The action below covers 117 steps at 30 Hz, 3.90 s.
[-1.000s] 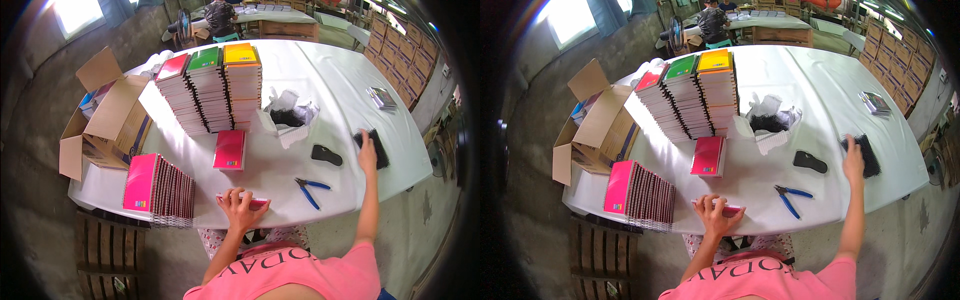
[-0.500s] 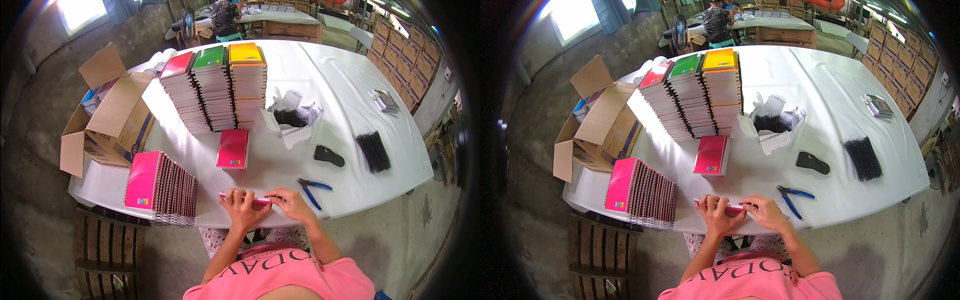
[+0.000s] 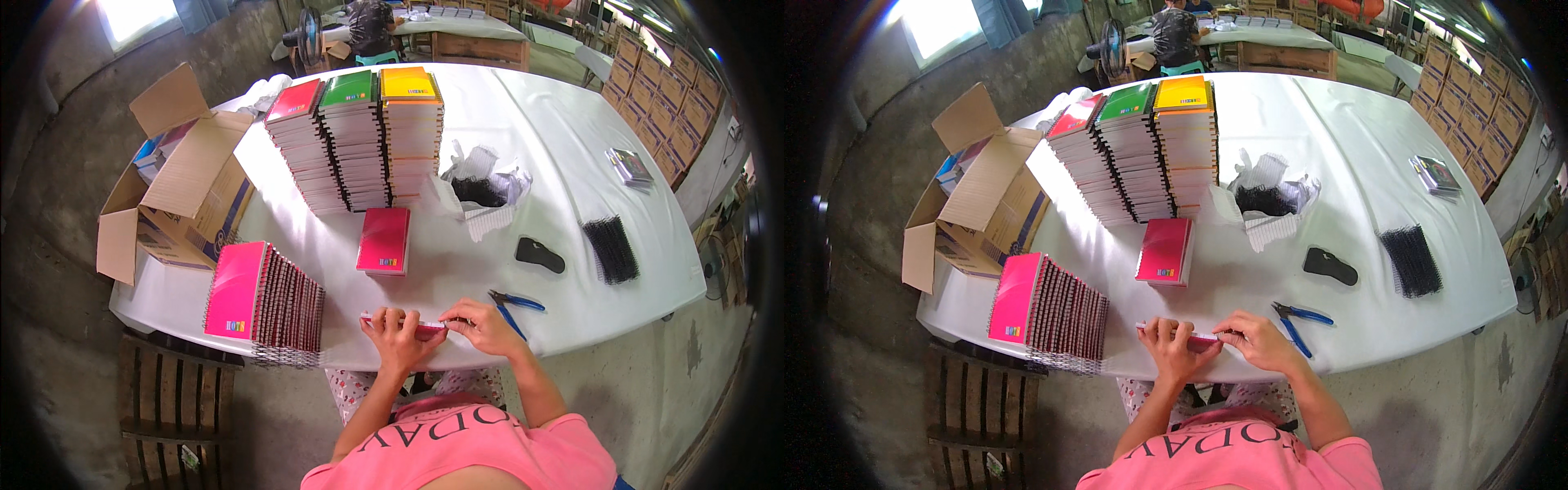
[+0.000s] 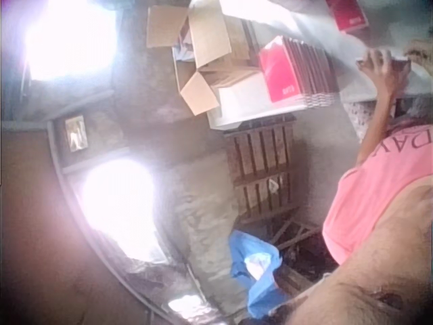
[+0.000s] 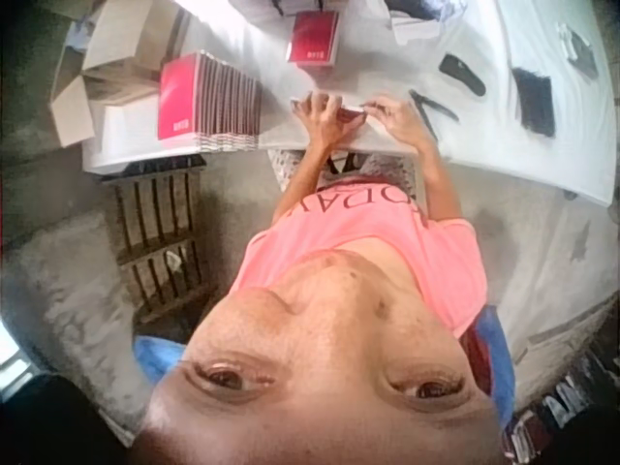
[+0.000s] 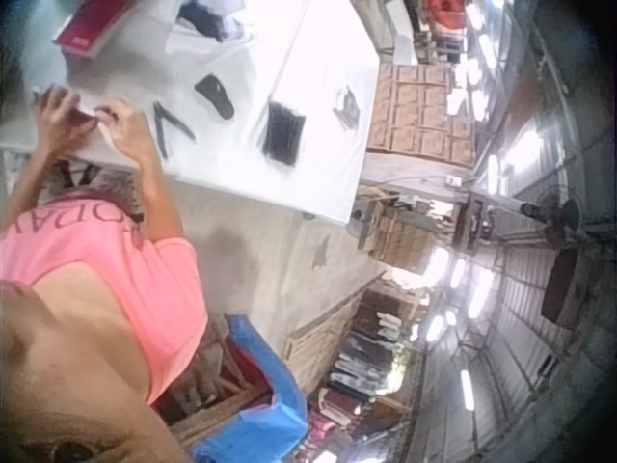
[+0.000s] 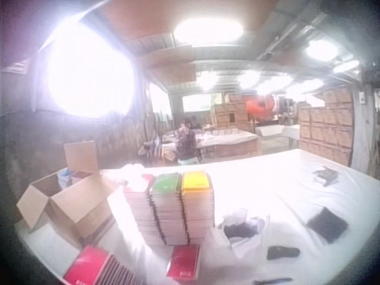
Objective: The person assembles spiral notebooks by inserting a metal coil through the punched holes and using a tool to crimp the ends of the coil.
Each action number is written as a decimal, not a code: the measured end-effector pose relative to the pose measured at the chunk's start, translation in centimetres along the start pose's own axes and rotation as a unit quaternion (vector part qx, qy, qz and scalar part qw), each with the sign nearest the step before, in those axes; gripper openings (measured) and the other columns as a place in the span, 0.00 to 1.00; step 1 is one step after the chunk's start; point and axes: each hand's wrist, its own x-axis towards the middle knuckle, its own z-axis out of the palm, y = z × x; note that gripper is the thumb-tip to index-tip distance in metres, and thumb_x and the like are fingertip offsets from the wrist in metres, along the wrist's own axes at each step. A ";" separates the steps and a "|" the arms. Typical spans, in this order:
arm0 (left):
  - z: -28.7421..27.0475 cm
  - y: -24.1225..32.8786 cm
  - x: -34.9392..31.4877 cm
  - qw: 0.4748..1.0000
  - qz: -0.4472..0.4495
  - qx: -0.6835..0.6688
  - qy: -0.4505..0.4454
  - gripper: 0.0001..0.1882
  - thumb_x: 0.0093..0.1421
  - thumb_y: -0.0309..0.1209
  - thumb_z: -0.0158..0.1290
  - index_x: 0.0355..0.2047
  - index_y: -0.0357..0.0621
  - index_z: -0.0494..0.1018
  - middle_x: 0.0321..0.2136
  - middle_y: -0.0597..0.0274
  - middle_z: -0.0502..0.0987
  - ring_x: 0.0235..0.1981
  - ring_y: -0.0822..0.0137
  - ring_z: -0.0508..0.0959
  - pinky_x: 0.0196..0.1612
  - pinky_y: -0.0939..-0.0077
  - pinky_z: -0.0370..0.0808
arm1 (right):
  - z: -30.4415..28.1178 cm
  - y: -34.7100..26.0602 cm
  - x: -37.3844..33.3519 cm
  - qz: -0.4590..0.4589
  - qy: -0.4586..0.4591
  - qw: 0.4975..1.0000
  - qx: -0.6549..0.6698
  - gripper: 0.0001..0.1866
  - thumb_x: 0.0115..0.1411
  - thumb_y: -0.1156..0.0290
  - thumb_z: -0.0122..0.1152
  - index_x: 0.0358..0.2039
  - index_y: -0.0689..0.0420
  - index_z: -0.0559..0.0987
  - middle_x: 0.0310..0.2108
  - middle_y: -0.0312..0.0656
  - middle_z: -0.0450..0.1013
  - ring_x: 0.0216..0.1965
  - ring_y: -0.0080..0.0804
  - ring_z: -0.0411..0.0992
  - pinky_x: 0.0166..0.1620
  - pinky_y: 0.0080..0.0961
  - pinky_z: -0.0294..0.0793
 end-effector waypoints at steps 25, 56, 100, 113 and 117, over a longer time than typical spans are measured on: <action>-1.0 -0.5 0.2 0.998 0.020 0.040 -0.051 0.22 0.40 0.54 0.62 0.29 0.56 0.71 0.28 0.69 0.65 0.38 0.65 0.66 0.43 0.56 0.56 | 2.2 -0.7 -1.2 0.007 0.135 0.985 -0.108 0.12 0.58 0.62 0.57 0.38 0.56 0.77 0.22 0.47 0.72 0.29 0.45 0.73 0.33 0.33 0.72; -1.8 -1.4 2.8 0.987 0.038 -0.120 -0.096 0.27 0.34 0.53 0.64 0.23 0.46 0.69 0.36 0.60 0.67 0.41 0.56 0.65 0.46 0.59 0.58 | -13.2 11.9 -3.8 0.174 0.200 0.866 -0.424 0.23 0.46 0.79 0.55 0.46 0.53 0.76 0.47 0.44 0.73 0.45 0.41 0.71 0.48 0.36 0.70; 1.3 -4.4 1.4 0.900 -0.145 -0.404 -0.075 0.48 0.23 0.44 0.75 0.39 0.45 0.54 0.45 0.51 0.53 0.51 0.54 0.59 0.50 0.62 0.65 | -0.3 2.4 5.9 0.004 -0.007 1.000 -0.021 0.18 0.37 0.84 0.57 0.31 0.57 0.83 0.31 0.45 0.79 0.34 0.30 0.77 0.44 0.24 0.72; 2.4 -5.5 1.5 0.899 -0.111 -0.417 -0.068 0.53 0.20 0.49 0.74 0.41 0.47 0.51 0.40 0.59 0.51 0.52 0.55 0.55 0.53 0.66 0.58 | 1.4 0.7 7.8 0.025 -0.053 0.997 0.048 0.18 0.38 0.85 0.55 0.33 0.62 0.82 0.32 0.43 0.79 0.33 0.25 0.76 0.38 0.19 0.73; 1.9 -5.3 1.2 0.912 -0.097 -0.375 -0.133 0.52 0.24 0.44 0.75 0.40 0.45 0.47 0.42 0.53 0.50 0.52 0.55 0.54 0.54 0.64 0.58 | 1.7 1.2 7.0 0.081 -0.021 0.988 0.132 0.18 0.40 0.86 0.55 0.34 0.62 0.82 0.34 0.42 0.79 0.36 0.26 0.76 0.42 0.21 0.73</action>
